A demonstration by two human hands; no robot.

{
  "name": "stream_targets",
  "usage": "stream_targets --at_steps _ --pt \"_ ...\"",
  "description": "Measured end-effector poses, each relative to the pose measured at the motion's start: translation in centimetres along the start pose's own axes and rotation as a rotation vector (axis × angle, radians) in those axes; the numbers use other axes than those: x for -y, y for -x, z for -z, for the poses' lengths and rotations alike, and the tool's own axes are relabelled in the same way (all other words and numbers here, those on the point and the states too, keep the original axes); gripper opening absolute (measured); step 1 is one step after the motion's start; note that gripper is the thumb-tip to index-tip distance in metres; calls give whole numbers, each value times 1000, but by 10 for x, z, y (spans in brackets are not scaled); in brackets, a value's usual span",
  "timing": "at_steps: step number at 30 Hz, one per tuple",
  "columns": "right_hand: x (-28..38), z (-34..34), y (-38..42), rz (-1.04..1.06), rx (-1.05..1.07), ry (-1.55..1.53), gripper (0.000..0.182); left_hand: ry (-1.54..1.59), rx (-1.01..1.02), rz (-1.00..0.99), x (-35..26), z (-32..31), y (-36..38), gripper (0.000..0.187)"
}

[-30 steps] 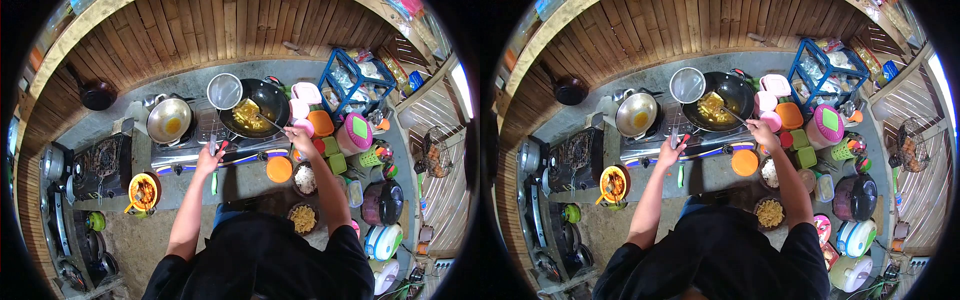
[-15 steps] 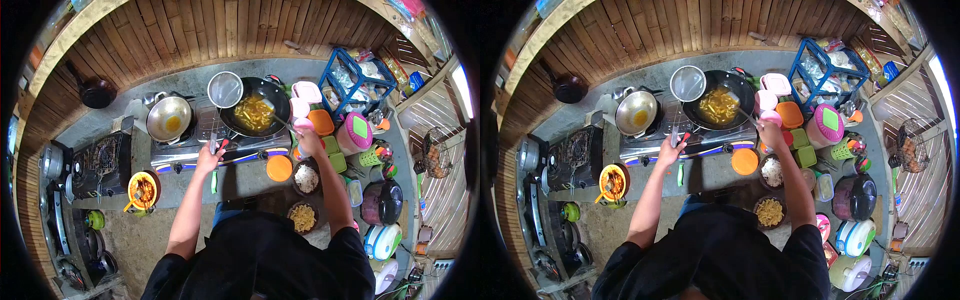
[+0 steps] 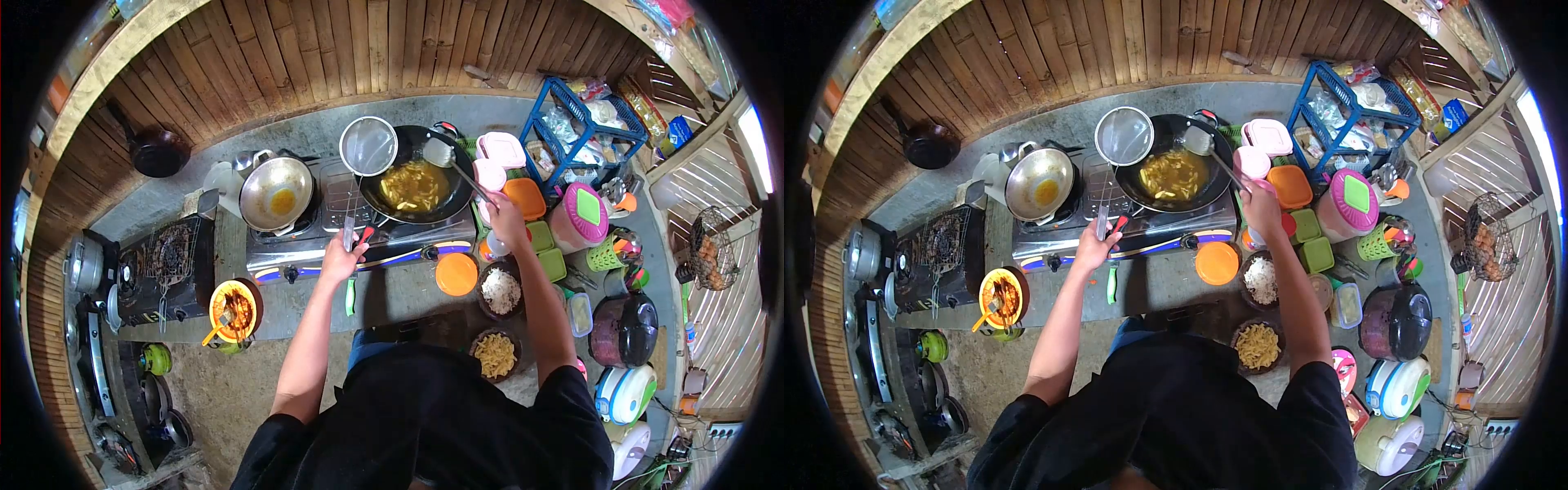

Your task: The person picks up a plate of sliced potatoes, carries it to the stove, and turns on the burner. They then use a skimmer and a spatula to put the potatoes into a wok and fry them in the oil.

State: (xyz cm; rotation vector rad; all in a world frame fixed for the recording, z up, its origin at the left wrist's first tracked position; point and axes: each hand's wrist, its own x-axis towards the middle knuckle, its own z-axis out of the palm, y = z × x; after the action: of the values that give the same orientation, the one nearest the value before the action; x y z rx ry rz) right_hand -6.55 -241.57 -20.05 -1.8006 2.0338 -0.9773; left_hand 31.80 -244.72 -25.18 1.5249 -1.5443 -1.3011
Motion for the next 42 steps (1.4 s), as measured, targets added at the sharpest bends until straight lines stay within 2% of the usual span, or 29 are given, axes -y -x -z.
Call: stream_targets --at_steps 2,3,5,6,8,9,11,12,14,15,17,21,23,24,26,28,30,31,33,34,36,37,40,42 --pt "8 4 1 -98 29 256 31 4 6 8 3 -1 -1 30" --pt "-3 0 1 -98 30 256 31 5 6 9 2 -1 0 30" --pt "-40 -15 1 117 20 246 31 11 0 2 0 -1 1 29" --pt "-41 -16 1 117 21 247 31 12 0 4 -1 0 2 29" --pt "-43 -17 2 -108 314 -204 34 6 0 0 -2 0 2 29" --pt "-37 -16 4 -108 314 -205 34 4 0 0 -1 0 2 29" --pt "-26 -12 6 -268 377 -332 35 12 4 -9 1 0 1 29" --pt "-30 -16 5 -268 377 -332 35 12 4 -9 0 0 1 29" --pt "-39 -23 0 -65 163 -329 33 -2 4 -8 0 0 1 29" --pt "-32 -20 0 -66 163 -330 33 -3 5 -8 -1 0 1 29" --pt "-8 -11 -1 56 -44 93 32 11 5 2 -1 0 2 28" --pt "-16 -26 -11 16 23 244 29 24 1 7 -4 -1 3 28" --pt "-52 -57 -18 58 84 61 30 9 1 7 -6 0 4 28" --pt "-41 -54 -16 59 84 60 30 8 0 7 -5 0 4 28" --pt "0 -36 -9 -367 307 -353 30 27 0 -4 -1 -1 2 28" --pt "0 -33 -4 -368 320 -410 32 22 2 3 -2 0 2 27" --pt "-11 -32 -3 -205 282 -415 32 18 2 10 -2 0 3 27" --pt "-16 -31 -1 -205 283 -415 32 15 0 -1 -1 0 2 27" --pt "-23 -27 2 130 55 -258 32 12 0 -10 -1 -1 2 27" --pt "-24 -23 4 127 56 -258 32 16 5 -4 -2 -1 3 28" --pt "-21 -9 7 183 -103 194 30 19 13 3 -4 -1 3 28" --pt "-11 0 10 65 -41 242 30 25 12 5 -4 -1 4 28" --pt "9 15 16 -63 42 362 29 28 5 4 -5 -2 4 28" --pt "-17 5 16 -1 86 268 30 24 -1 0 -6 -1 5 28"
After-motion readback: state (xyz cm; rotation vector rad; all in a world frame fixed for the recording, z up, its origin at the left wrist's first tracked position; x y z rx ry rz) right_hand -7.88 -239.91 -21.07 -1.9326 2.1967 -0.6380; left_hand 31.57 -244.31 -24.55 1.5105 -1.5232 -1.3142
